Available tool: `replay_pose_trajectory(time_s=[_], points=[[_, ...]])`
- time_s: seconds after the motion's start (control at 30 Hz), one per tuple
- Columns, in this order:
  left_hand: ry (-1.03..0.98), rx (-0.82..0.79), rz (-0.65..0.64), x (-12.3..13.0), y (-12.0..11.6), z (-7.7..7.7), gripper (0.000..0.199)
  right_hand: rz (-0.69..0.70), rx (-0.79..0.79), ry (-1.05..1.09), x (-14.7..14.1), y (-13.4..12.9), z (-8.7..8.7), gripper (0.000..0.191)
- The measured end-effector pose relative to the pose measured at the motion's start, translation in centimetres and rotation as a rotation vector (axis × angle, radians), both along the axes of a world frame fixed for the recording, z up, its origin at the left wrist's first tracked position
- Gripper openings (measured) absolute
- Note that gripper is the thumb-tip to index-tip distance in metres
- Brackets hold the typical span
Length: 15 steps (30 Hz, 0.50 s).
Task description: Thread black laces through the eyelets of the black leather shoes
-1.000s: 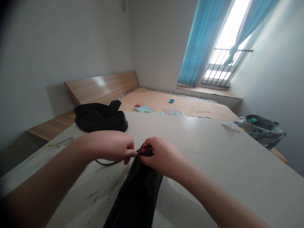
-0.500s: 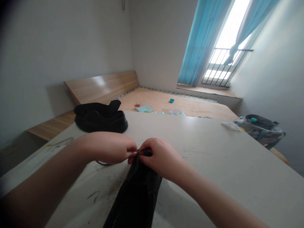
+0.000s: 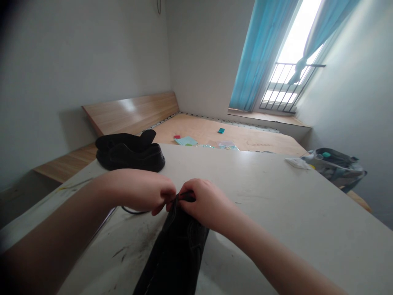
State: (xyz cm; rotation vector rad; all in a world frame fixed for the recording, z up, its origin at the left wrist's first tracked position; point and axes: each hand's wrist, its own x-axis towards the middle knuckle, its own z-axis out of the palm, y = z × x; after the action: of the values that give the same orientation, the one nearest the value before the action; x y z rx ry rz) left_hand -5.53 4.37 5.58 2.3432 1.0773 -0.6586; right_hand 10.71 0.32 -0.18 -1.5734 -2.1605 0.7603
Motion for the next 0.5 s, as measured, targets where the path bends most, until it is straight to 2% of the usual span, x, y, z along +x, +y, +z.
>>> replay_pose_trajectory(time_s=[0.17, 0.33, 0.4, 0.5], points=[[-0.011, 0.042, 0.012, 0.0, -0.2, 0.0, 0.027, 0.037, -0.03, 0.058, 0.4, 0.3, 0.1, 0.011], [0.039, 0.139, 0.045, -0.3, 0.0, 0.3, 0.025, -0.04, 0.043, 0.161, 1.9, 0.8, 2.2, 0.02], [0.101, 0.142, 0.094, -0.2, 0.3, 0.2, 0.021, -0.06, 0.057, 0.292, 2.5, 0.8, 3.0, 0.022], [0.2, 0.13, 0.152, 0.1, 1.0, -0.4, 0.019, -0.021, -0.064, 0.569, 2.7, 0.4, 3.8, 0.023]])
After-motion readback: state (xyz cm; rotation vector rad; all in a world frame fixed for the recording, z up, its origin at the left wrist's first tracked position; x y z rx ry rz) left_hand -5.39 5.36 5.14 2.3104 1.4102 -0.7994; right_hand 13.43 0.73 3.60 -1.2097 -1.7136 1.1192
